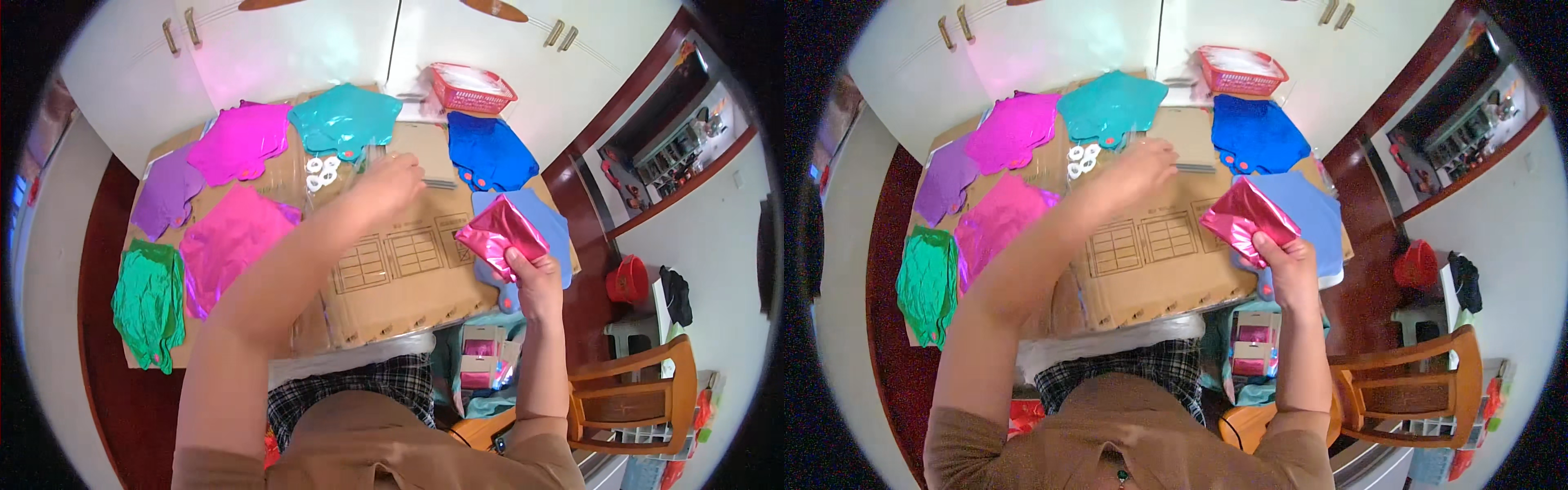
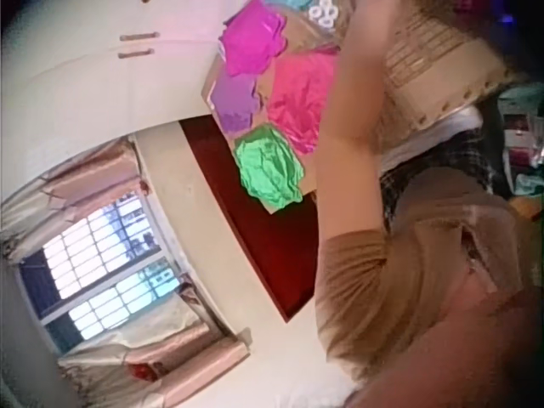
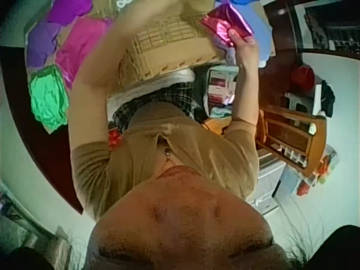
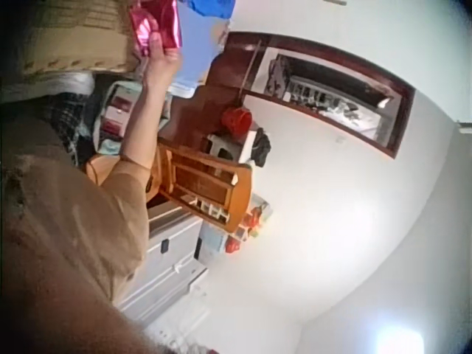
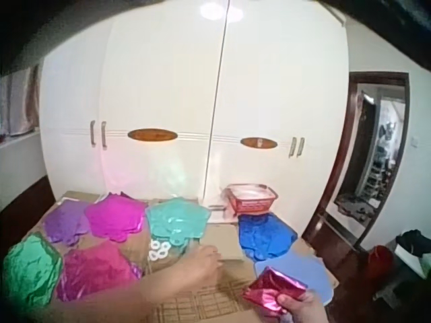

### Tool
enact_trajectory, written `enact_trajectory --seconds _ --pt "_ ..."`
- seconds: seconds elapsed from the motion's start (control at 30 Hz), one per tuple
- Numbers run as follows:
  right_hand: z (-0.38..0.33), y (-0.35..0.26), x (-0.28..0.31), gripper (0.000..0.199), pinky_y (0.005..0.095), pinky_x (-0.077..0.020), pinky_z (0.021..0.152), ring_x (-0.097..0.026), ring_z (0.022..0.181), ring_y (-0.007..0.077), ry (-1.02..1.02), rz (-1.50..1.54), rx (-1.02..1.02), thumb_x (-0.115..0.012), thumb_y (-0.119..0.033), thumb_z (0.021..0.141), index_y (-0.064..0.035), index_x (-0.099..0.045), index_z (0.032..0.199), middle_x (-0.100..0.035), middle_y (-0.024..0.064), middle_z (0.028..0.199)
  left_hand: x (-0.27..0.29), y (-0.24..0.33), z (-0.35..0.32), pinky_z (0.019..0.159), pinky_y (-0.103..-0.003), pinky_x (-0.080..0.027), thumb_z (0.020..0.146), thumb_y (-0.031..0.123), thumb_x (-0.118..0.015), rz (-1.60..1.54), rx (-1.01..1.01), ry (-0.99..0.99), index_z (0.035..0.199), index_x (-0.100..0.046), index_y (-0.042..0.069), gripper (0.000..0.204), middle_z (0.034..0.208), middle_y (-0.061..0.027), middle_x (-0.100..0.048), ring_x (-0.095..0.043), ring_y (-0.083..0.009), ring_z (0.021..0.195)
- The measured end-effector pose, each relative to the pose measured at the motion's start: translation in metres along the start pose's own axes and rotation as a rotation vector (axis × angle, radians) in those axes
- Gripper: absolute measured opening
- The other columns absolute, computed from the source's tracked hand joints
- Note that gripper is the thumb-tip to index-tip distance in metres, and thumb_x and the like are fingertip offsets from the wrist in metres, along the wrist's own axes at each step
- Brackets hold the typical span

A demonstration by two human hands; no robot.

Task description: Folding colorful plastic pouches and inserting them into retail card packaging.

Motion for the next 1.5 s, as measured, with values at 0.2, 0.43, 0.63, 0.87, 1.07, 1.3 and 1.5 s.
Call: enact_trajectory --seconds 0.2,0.43,0.63,0.87,1.07,1.3,1.5 --pt "-0.01 0.0 0.017 0.017 0.0271 -0.0528 0.063 -0.065 0.071 0.0133 0.007 0.02 0.004 -0.064 -0.011 0.089 0.0019 -0.067 0.1 -0.07 0.0078 0.087 -0.056 -0.04 0.029 0.075 -0.045 -0.05 0.082 0.011 -0.058 0.125 -0.011 -0.224 0.077 -0.065 0.0 0.014 0.084 -0.0168 -0.062 -0.062 -0.0356 0.083" --pt "-0.016 0.003 0.028 0.017 0.0274 -0.0538 0.061 -0.065 0.071 0.0145 0.047 0.089 -0.012 -0.066 -0.01 0.088 0.0011 -0.066 0.101 -0.069 0.0078 0.087 -0.028 -0.033 0.045 0.068 -0.04 -0.05 0.081 0.018 -0.065 -0.291 0.231 -0.369 0.086 -0.07 -0.001 0.02 0.076 -0.0181 -0.066 -0.064 -0.0298 0.072" --pt "-0.016 -0.008 0.03 0.025 0.0282 -0.0557 0.058 -0.066 0.072 0.0164 0.133 0.25 0.111 -0.066 -0.01 0.087 -0.0001 -0.062 0.11 -0.068 0.0096 0.094 0.023 -0.017 0.052 0.068 -0.04 -0.049 0.084 0.019 -0.064 -0.33 0.235 -0.144 0.091 -0.068 0.0 0.021 0.08 -0.0171 -0.066 -0.063 -0.0292 0.074" --pt "-0.028 -0.023 0.001 0.034 0.0318 -0.0551 0.063 -0.065 0.078 0.0158 0.015 0.176 0.097 -0.069 -0.014 0.085 -0.0001 -0.06 0.114 -0.068 0.0086 0.094 0.086 0.134 -0.11 0.078 -0.042 -0.043 0.076 0.013 -0.059 0.075 -0.155 -0.19 0.093 -0.065 0.009 0.018 0.086 -0.006 -0.06 -0.057 -0.0247 0.087" --pt "-0.058 0.034 -0.111 0.017 0.0236 -0.0449 0.075 -0.057 0.082 0.0074 -0.468 -0.286 -0.165 -0.067 -0.009 0.087 -0.0006 -0.069 0.101 -0.065 0.0002 0.092 0.076 0.159 -0.239 0.084 -0.041 -0.043 0.068 0.01 -0.073 -0.017 0.23 0.145 0.104 -0.06 0.006 0.038 0.096 -0.0066 -0.058 -0.056 -0.0259 0.091" --pt "-0.073 0.062 -0.136 0.013 0.0266 -0.0436 0.072 -0.054 0.08 0.0092 -0.6 -0.399 0.035 -0.072 -0.01 0.084 -0.0022 -0.069 0.094 -0.059 0.0006 0.089 -0.028 0.149 -0.356 0.083 -0.032 -0.047 0.079 0.009 -0.076 -1.026 0.974 0.305 0.112 -0.057 0.006 0.038 0.106 -0.0063 -0.058 -0.057 -0.017 0.095" --pt "-0.079 0.066 -0.153 0.008 0.033 -0.0385 0.082 -0.054 0.081 0.0201 -0.616 -0.603 0.091 -0.073 -0.018 0.081 -0.0099 -0.073 0.083 -0.061 0.0043 0.081 -0.042 0.147 -0.286 0.084 -0.03 -0.05 0.092 0.01 -0.061 -1.785 0.901 0.407 0.113 -0.059 0.002 0.023 0.105 -0.0073 -0.065 -0.061 -0.0156 0.097"
Point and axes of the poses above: each hand's wrist, its own z-axis towards the middle knuckle, its own x-axis out of the back of the hand, y = z × x, the point moved 6 cm from there along z, towards the middle knuckle
